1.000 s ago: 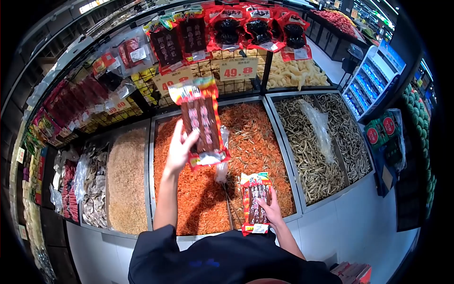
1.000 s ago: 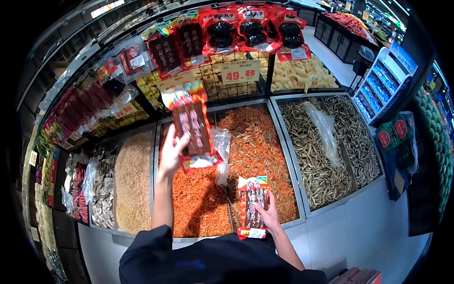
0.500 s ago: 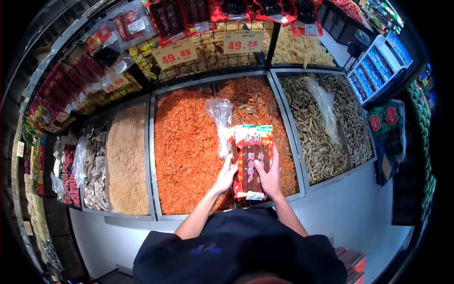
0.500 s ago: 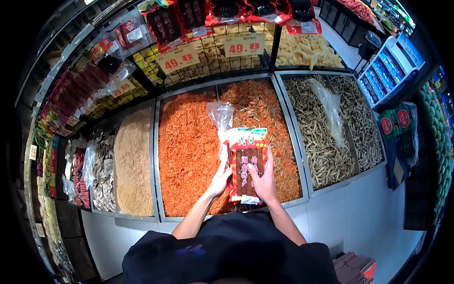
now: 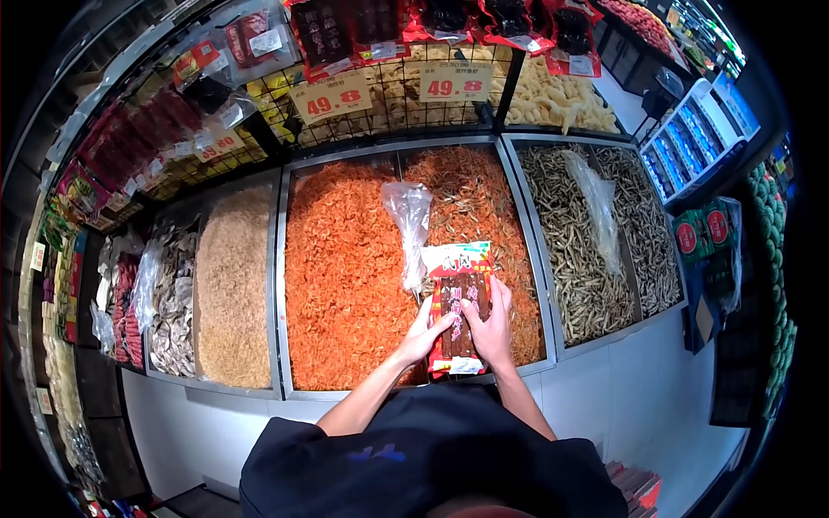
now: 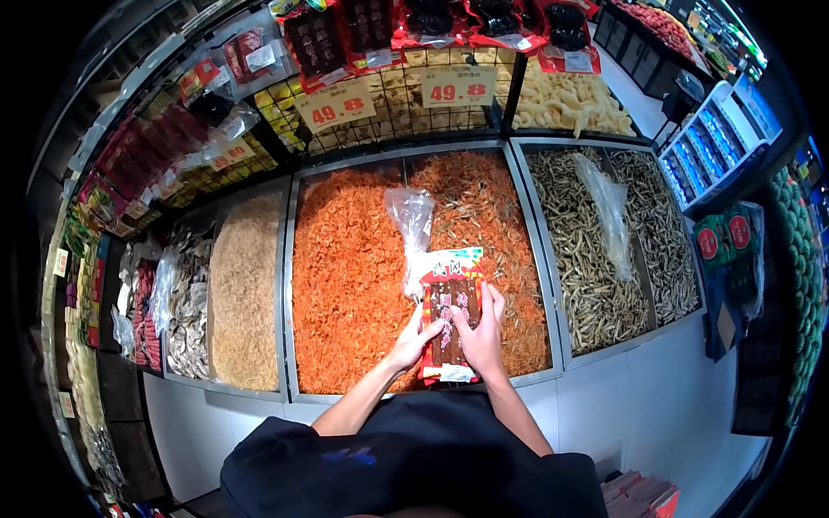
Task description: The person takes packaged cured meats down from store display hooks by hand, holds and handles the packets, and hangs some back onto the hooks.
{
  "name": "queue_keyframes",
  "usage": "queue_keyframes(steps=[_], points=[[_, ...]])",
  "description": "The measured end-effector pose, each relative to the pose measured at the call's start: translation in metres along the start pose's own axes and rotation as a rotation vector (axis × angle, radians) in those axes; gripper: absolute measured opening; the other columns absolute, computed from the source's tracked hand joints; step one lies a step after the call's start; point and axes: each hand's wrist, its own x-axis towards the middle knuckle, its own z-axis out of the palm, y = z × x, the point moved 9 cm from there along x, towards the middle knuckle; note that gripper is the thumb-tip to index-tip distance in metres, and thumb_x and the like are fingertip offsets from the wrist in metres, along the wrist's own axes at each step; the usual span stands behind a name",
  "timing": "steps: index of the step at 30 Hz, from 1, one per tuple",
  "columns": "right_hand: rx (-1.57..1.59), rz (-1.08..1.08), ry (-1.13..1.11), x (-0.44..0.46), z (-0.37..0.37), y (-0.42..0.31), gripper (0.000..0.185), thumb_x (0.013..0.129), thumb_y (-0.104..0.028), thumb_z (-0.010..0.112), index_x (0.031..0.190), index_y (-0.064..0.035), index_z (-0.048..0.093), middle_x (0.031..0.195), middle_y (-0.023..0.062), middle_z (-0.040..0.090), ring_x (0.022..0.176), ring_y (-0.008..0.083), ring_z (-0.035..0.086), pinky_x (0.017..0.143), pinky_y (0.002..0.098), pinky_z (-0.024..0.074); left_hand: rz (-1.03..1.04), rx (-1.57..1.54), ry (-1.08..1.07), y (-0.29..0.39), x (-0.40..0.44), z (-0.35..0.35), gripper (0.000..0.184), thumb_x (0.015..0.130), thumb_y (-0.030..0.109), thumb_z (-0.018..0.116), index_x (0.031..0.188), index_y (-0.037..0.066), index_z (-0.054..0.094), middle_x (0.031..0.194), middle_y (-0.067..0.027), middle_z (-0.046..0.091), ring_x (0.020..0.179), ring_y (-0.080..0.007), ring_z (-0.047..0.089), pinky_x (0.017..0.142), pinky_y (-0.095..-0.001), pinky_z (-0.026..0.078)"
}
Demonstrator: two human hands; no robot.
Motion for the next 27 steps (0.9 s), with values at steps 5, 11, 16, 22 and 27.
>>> queue_keyframes(steps=[5, 11, 16, 22, 27], points=[[0.795, 0.402, -0.244, -0.004, 0.026, 0.029, 0.083, 0.087, -0.006, 0.067, 0.149, -0.0082, 0.011, 0.128, 0.0127, 0.051, 0.113, 0.0188, 0.055, 0.095, 0.0340, 0.0470, -0.010, 0.063, 0.008, -0.004, 0.003, -0.004, 0.056, 0.097, 0.018, 0.056, 0.143, 0.005, 0.028, 0.131, -0.0114, 0.051, 0.119, -0.0173, 0.050, 0.102, -0.0344, 0.041], [0.960, 0.584, -0.311, -0.015, 0.022, 0.039, 0.055, 0.086, 0.002, 0.063, 0.133, -0.0059, 0.035, 0.115, 0.0112, 0.059, 0.099, 0.0189, 0.063, 0.084, 0.0347, 0.0559, -0.058, 0.728, -0.162, 0.015, 0.026, -0.015, 0.070, 0.094, 0.045, 0.056, 0.142, -0.002, 0.035, 0.135, -0.0212, 0.048, 0.122, -0.0266, 0.050, 0.104, -0.0382, 0.040], [0.991, 0.674, -0.234, -0.033, 0.008, 0.057, 0.052, 0.087, 0.003, 0.061, 0.133, -0.0062, 0.037, 0.115, 0.0107, 0.058, 0.097, 0.0193, 0.064, 0.081, 0.0359, 0.0574, 0.297, 1.190, 0.165, 0.197, 0.084, -0.038, 0.069, 0.092, 0.046, 0.055, 0.141, 0.001, 0.039, 0.143, -0.0186, 0.042, 0.130, -0.0293, 0.044, 0.109, -0.0462, 0.037], [1.040, 0.634, -0.205, -0.045, -0.001, 0.048, 0.046, 0.090, -0.002, 0.058, 0.132, -0.0055, 0.039, 0.114, 0.0100, 0.058, 0.096, 0.0195, 0.063, 0.082, 0.0359, 0.0563, 0.969, 1.140, 0.614, 0.434, 0.138, -0.052, 0.063, 0.087, 0.027, 0.059, 0.141, 0.002, 0.038, 0.142, -0.0222, 0.038, 0.130, -0.0341, 0.041, 0.109, -0.0447, 0.034], [1.099, 0.661, -0.179, -0.058, -0.005, 0.057, 0.044, 0.092, -0.003, 0.057, 0.132, -0.0061, 0.039, 0.113, 0.0095, 0.058, 0.095, 0.0190, 0.063, 0.082, 0.0361, 0.0564, 1.052, 1.331, 0.913, 0.490, 0.179, -0.067, 0.087, 0.076, 0.027, 0.065, 0.145, -0.002, 0.021, 0.142, -0.0315, 0.029, 0.132, -0.0458, 0.031, 0.112, -0.0470, 0.029]])
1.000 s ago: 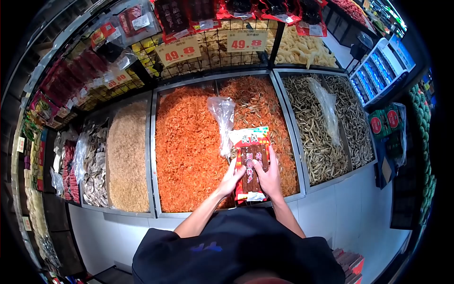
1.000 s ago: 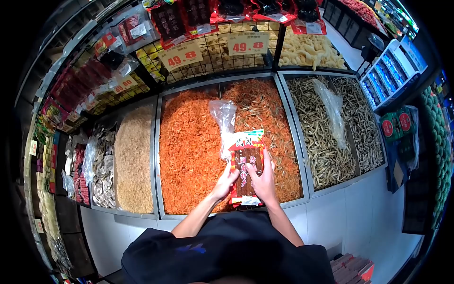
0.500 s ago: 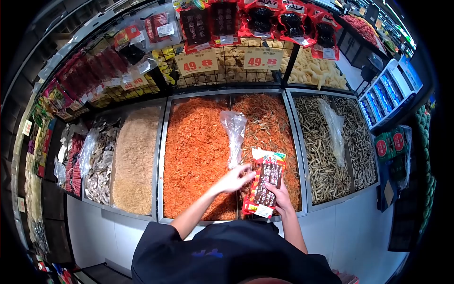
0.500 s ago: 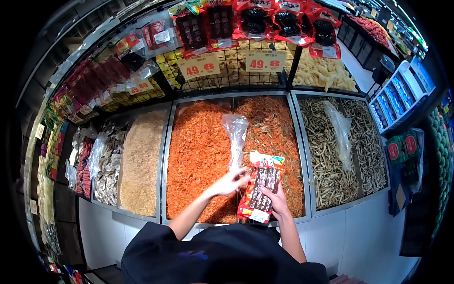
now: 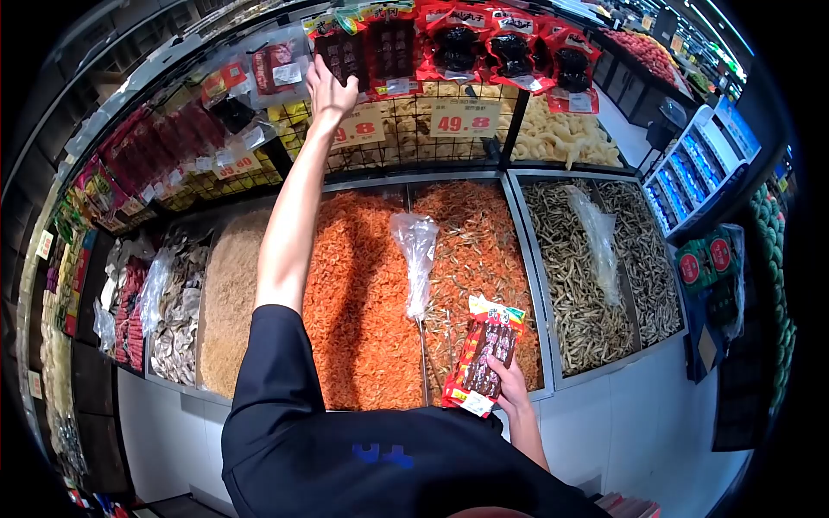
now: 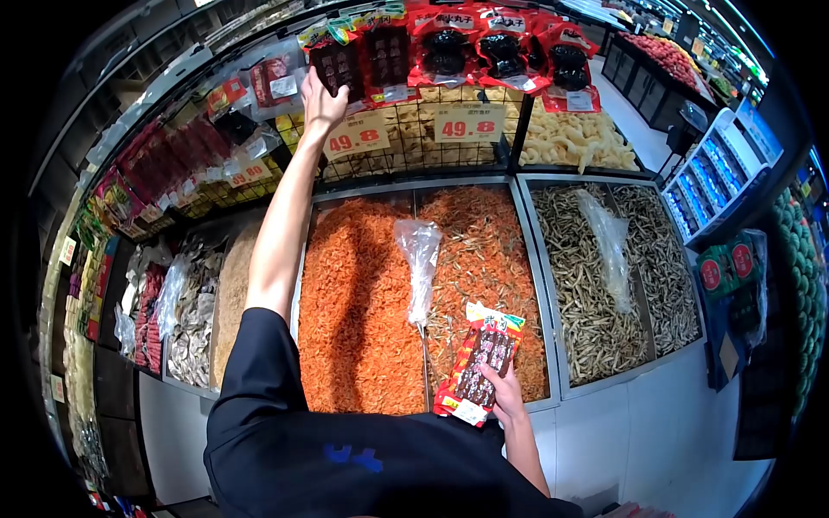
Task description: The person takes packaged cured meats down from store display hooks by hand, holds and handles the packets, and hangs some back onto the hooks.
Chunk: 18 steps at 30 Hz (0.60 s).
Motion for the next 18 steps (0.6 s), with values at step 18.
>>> queue_keyframes(steps=[18], points=[[0.017, -0.002, -0.013, 0.003, -0.013, 0.016, 0.044, 0.091, -0.001, 0.058, 0.130, -0.0051, 0.041, 0.112, 0.0100, 0.059, 0.098, 0.0199, 0.063, 0.083, 0.0373, 0.0567, -0.367, -0.522, -0.017, -0.050, 0.022, 0.035, 0.076, 0.074, 0.041, 0.080, 0.123, -0.008, 0.049, 0.108, -0.0179, 0.063, 0.094, -0.0224, 0.061, 0.083, -0.0329, 0.049]])
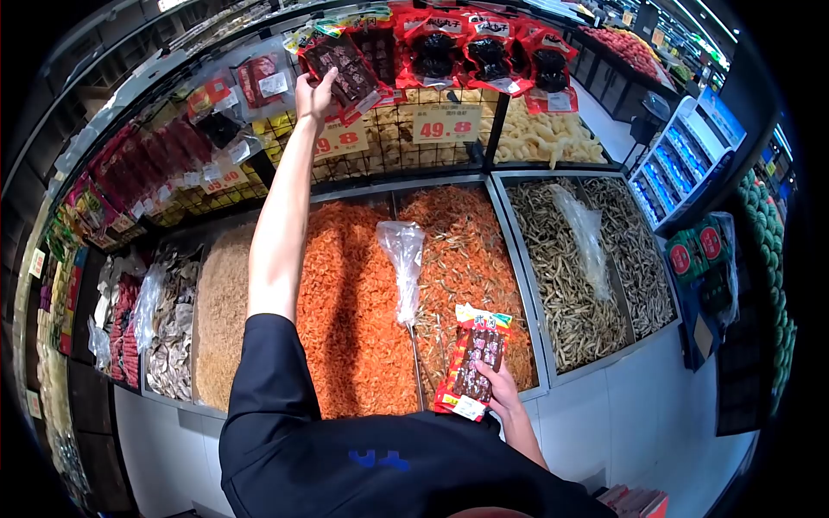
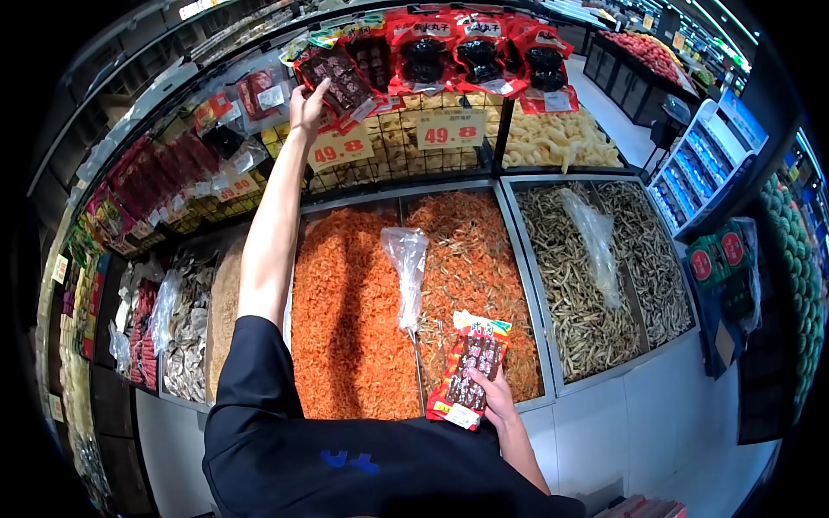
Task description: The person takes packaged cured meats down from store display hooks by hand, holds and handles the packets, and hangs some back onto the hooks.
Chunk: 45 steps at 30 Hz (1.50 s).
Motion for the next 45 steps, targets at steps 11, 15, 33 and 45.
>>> queue_keyframes(steps=[11, 15, 33, 45], points=[[0.030, 0.067, -0.009, -0.007, 0.006, 0.003, 0.055, 0.090, 0.000, 0.060, 0.136, -0.0092, 0.032, 0.119, 0.0124, 0.057, 0.103, 0.0220, 0.064, 0.086, 0.0395, 0.0572, 0.002, -0.464, -0.249, 0.043, -0.017, -0.023, 0.047, 0.098, 0.012, 0.054, 0.139, -0.003, 0.036, 0.118, -0.0142, 0.059, 0.100, -0.0158, 0.060, 0.088, -0.0282, 0.049], [0.033, 0.069, -0.029, -0.003, 0.004, 0.008, 0.053, 0.091, 0.000, 0.059, 0.136, -0.0087, 0.033, 0.119, 0.0118, 0.058, 0.103, 0.0216, 0.064, 0.087, 0.0394, 0.0570, 0.054, -0.421, -0.341, 0.088, -0.047, -0.052, 0.045, 0.098, 0.009, 0.052, 0.141, 0.001, 0.040, 0.125, -0.0123, 0.057, 0.101, -0.0145, 0.061, 0.088, -0.0270, 0.050], [-0.039, 0.013, -0.116, 0.016, 0.023, -0.018, 0.061, 0.094, -0.007, 0.058, 0.145, -0.0091, 0.025, 0.129, 0.0093, 0.050, 0.112, 0.0179, 0.056, 0.093, 0.0344, 0.0505, -0.493, -0.496, -0.666, -0.008, -0.382, -0.075, 0.068, 0.092, 0.002, 0.056, 0.150, 0.009, 0.021, 0.106, -0.0105, 0.064, 0.085, -0.0132, 0.063, 0.075, -0.0273, 0.055], [-0.445, -0.086, -0.045, 0.033, 0.065, -0.018, 0.048, 0.089, -0.011, 0.068, 0.129, -0.0017, 0.043, 0.115, 0.0075, 0.060, 0.102, 0.0139, 0.058, 0.090, 0.0314, 0.0478, -0.797, -0.472, -0.771, -0.082, -0.571, -0.037, 0.035, 0.102, 0.007, 0.036, 0.137, 0.005, 0.032, 0.124, -0.0105, 0.057, 0.107, -0.0134, 0.057, 0.090, -0.0288, 0.048]])
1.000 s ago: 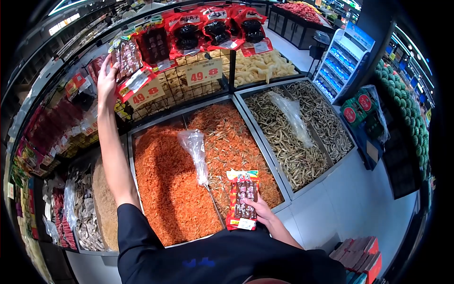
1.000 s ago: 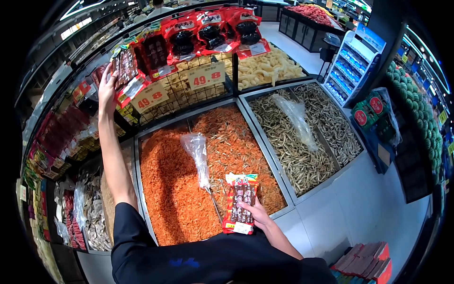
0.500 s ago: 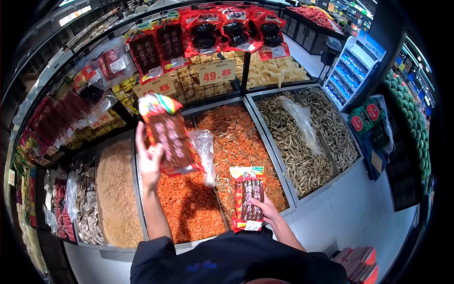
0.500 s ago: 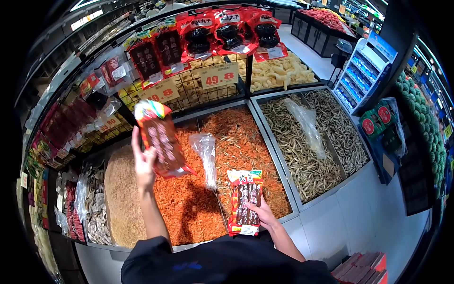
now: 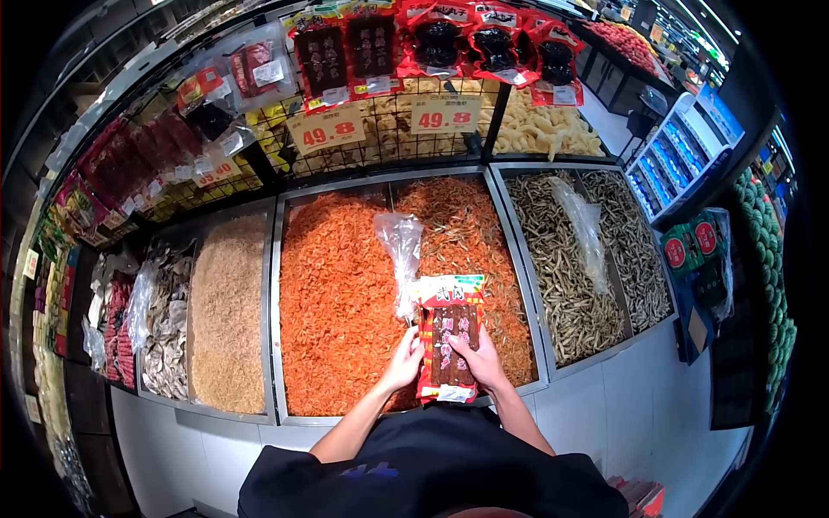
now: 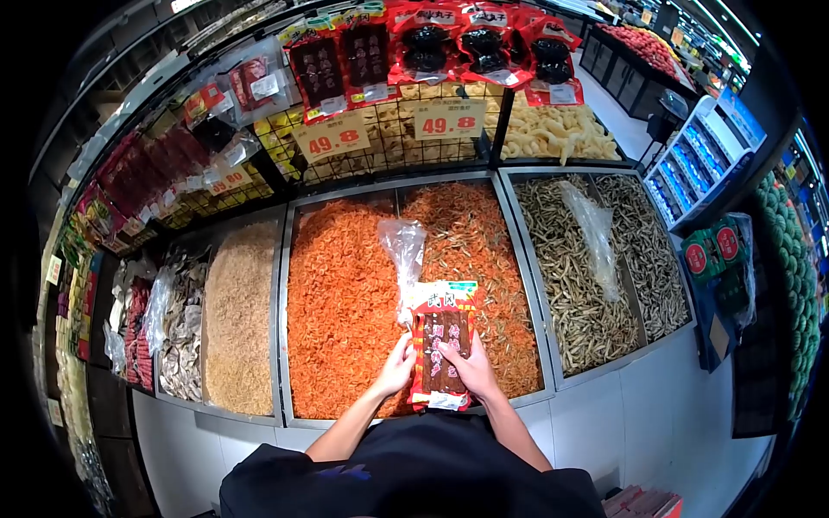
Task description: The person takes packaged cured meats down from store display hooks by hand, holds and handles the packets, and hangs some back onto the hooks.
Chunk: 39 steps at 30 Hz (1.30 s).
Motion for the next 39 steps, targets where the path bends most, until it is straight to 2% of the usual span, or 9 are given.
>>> queue_keyframes(steps=[10, 12, 20, 22, 25, 26, 28, 34, 39], points=[[-0.845, -0.373, 0.230, -0.009, -0.013, -0.015, 0.045, 0.088, -0.019, 0.069, 0.123, -0.0018, 0.048, 0.120, 0.0108, 0.054, 0.107, 0.0151, 0.054, 0.090, 0.0320, 0.0466, -0.080, -0.186, -0.060, -0.001, -0.006, 0.013, 0.036, 0.103, 0.012, 0.037, 0.139, 0.006, 0.035, 0.135, -0.0088, 0.049, 0.124, -0.0155, 0.046, 0.104, -0.0318, 0.038], [-0.020, -0.051, -0.012, 0.004, -0.011, 0.012, 0.049, 0.088, -0.015, 0.067, 0.128, -0.0038, 0.041, 0.122, 0.0108, 0.052, 0.109, 0.0160, 0.053, 0.091, 0.0328, 0.0468, -0.150, -0.169, -0.043, -0.012, -0.004, 0.009, 0.037, 0.104, 0.013, 0.037, 0.140, 0.007, 0.033, 0.136, -0.0088, 0.049, 0.125, -0.0159, 0.046, 0.106, -0.0327, 0.036], [0.317, 0.145, -0.044, 0.003, -0.024, 0.026, 0.065, 0.091, -0.008, 0.059, 0.144, -0.0122, 0.022, 0.129, 0.0124, 0.050, 0.112, 0.0207, 0.056, 0.092, 0.0365, 0.0511, -0.210, 0.262, -0.240, 0.023, 0.001, 0.017, 0.052, 0.102, 0.032, 0.045, 0.144, 0.007, 0.028, 0.112, -0.0056, 0.058, 0.084, -0.0082, 0.055, 0.067, -0.0254, 0.050], [0.374, 0.145, 0.019, 0.000, -0.035, 0.036, 0.049, 0.094, -0.014, 0.056, 0.138, -0.0076, 0.036, 0.119, 0.0112, 0.059, 0.099, 0.0206, 0.064, 0.085, 0.0355, 0.0552, 0.251, 0.768, -0.322, 0.028, 0.035, -0.003, 0.054, 0.101, 0.036, 0.045, 0.144, 0.005, 0.034, 0.121, -0.0107, 0.057, 0.077, -0.0097, 0.055, 0.066, -0.0260, 0.052], [0.502, 0.182, 0.049, -0.002, -0.052, 0.059, 0.034, 0.095, -0.018, 0.055, 0.125, -0.0017, 0.051, 0.108, 0.0117, 0.066, 0.092, 0.0213, 0.067, 0.083, 0.0367, 0.0563, 0.091, 0.709, -0.116, 0.127, 0.074, -0.033, 0.058, 0.098, 0.043, 0.045, 0.143, 0.007, 0.038, 0.137, -0.0177, 0.048, 0.070, -0.0129, 0.058, 0.064, -0.0275, 0.054], [0.506, 0.191, 0.028, -0.003, -0.055, 0.064, 0.034, 0.095, -0.021, 0.055, 0.122, -0.0011, 0.054, 0.108, 0.0127, 0.066, 0.093, 0.0214, 0.067, 0.083, 0.0367, 0.0562, 0.175, 0.816, 0.025, 0.170, 0.089, -0.045, 0.050, 0.097, 0.032, 0.050, 0.138, 0.003, 0.043, 0.129, -0.0163, 0.055, 0.106, -0.0230, 0.061, 0.092, -0.0395, 0.050], [0.544, 0.220, -0.029, -0.008, -0.057, 0.069, 0.035, 0.095, -0.024, 0.054, 0.123, -0.0017, 0.054, 0.110, 0.0128, 0.066, 0.094, 0.0223, 0.067, 0.084, 0.0377, 0.0552, 0.368, 0.713, 0.114, 0.255, 0.117, -0.059, 0.048, 0.094, 0.025, 0.055, 0.135, 0.003, 0.045, 0.134, -0.0161, 0.052, 0.121, -0.0251, 0.053, 0.102, -0.0409, 0.045], [0.632, 0.225, -0.015, -0.023, -0.061, 0.066, 0.035, 0.096, -0.023, 0.054, 0.125, -0.0031, 0.052, 0.112, 0.0103, 0.065, 0.097, 0.0212, 0.065, 0.087, 0.0366, 0.0535, 0.941, 0.804, 0.639, 0.458, 0.175, -0.111, 0.060, 0.086, 0.018, 0.057, 0.137, -0.002, 0.035, 0.138, -0.0268, 0.042, 0.128, -0.0379, 0.044, 0.106, -0.0406, 0.037], [0.621, 0.197, 0.032, -0.026, -0.071, 0.073, 0.037, 0.095, -0.026, 0.055, 0.123, -0.0032, 0.053, 0.113, 0.0121, 0.065, 0.099, 0.0250, 0.064, 0.090, 0.0394, 0.0515, 0.959, 0.950, 0.849, 0.494, 0.217, -0.131, 0.084, 0.077, 0.019, 0.061, 0.143, -0.009, 0.018, 0.139, -0.0359, 0.033, 0.128, -0.0472, 0.038, 0.109, -0.0450, 0.033]])
